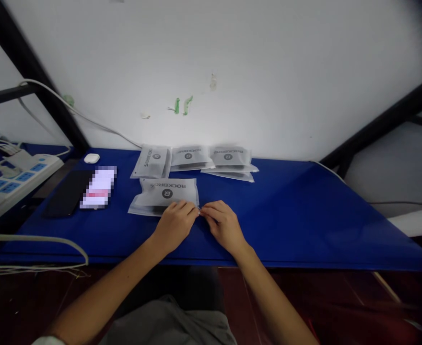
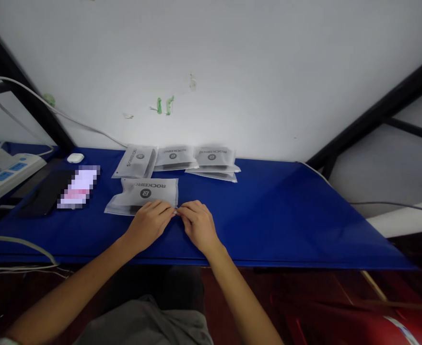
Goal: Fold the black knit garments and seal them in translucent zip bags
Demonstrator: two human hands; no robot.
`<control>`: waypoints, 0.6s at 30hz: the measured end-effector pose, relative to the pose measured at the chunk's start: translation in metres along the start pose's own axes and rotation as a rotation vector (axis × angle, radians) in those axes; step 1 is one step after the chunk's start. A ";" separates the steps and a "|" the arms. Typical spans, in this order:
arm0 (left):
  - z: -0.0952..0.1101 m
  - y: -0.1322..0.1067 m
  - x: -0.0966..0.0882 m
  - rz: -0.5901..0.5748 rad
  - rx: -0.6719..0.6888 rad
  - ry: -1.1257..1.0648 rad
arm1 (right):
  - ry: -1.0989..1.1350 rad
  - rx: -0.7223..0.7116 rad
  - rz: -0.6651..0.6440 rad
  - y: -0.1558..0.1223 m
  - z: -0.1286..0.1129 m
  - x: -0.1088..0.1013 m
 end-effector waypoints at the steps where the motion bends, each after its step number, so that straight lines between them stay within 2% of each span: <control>1: 0.000 0.000 0.001 -0.006 -0.004 0.001 | -0.021 0.002 -0.007 0.000 -0.001 0.000; 9: -0.003 -0.002 0.002 -0.041 -0.019 0.022 | -0.139 -0.002 -0.042 0.001 -0.005 -0.003; 18: -0.009 -0.005 0.001 -0.060 -0.056 -0.045 | -0.113 0.024 -0.037 0.001 -0.003 0.003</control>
Point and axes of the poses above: each hand's wrist, its own y-axis towards the middle knuckle, its own x-axis out of the palm, z = x × y, the point moved 3 cm from there along y, towards the middle knuckle, and after that the axes turned 7 degrees about y, right-handed, at the moved point
